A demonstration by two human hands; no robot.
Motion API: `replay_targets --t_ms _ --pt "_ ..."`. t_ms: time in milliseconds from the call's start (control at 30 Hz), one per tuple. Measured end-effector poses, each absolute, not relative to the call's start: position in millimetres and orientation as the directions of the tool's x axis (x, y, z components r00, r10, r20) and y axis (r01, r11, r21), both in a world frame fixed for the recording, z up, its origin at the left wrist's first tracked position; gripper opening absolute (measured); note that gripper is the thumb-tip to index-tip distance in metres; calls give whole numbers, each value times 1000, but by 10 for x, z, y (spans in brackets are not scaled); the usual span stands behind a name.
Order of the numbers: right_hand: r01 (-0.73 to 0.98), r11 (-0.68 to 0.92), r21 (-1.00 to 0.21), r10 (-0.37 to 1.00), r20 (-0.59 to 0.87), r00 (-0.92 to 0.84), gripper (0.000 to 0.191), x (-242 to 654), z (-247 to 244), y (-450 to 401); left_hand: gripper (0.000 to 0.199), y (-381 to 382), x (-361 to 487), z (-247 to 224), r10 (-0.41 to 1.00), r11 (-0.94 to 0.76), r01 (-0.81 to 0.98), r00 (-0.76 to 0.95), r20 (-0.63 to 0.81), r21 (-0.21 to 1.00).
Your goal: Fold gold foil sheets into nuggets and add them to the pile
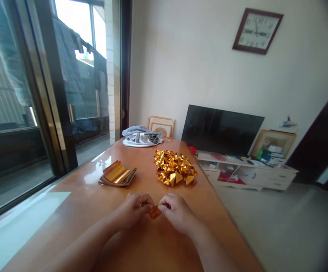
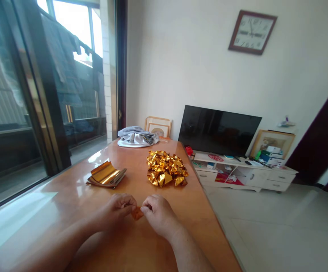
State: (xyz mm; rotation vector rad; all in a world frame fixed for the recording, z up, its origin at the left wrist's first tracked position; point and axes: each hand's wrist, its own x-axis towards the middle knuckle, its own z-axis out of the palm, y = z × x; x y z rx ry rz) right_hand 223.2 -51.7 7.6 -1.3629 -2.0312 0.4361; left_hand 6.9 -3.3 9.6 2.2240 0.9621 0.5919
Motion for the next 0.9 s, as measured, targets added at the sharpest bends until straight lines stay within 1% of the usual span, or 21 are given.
replay_targets --t_ms 167,267,400,533,700,833,900 --pt "732 450 -512 882 382 -276 12 2210 171 -553 30 -51 -3 222 743 -529 404 646 177 747" --pt "742 471 -478 867 406 -288 13 2167 261 -598 30 -86 -71 368 741 -550 412 641 198 727" --pt "731 496 -469 855 408 -319 14 2085 416 -743 25 -251 -197 552 738 -576 428 638 219 696" --pt "705 511 -491 856 363 -368 15 2019 496 -998 26 -555 -326 590 739 -549 376 636 222 747" --pt "678 489 -548 872 326 -365 16 2011 489 -1431 28 -1022 -416 516 736 -498 288 639 223 818" --pt "646 484 -591 873 277 -401 14 2021 570 -1848 27 -1417 -450 498 726 -403 168 657 202 900" --pt "627 462 -627 882 256 -395 17 2019 642 -2063 26 -1601 -471 511 721 -343 67 658 217 937"
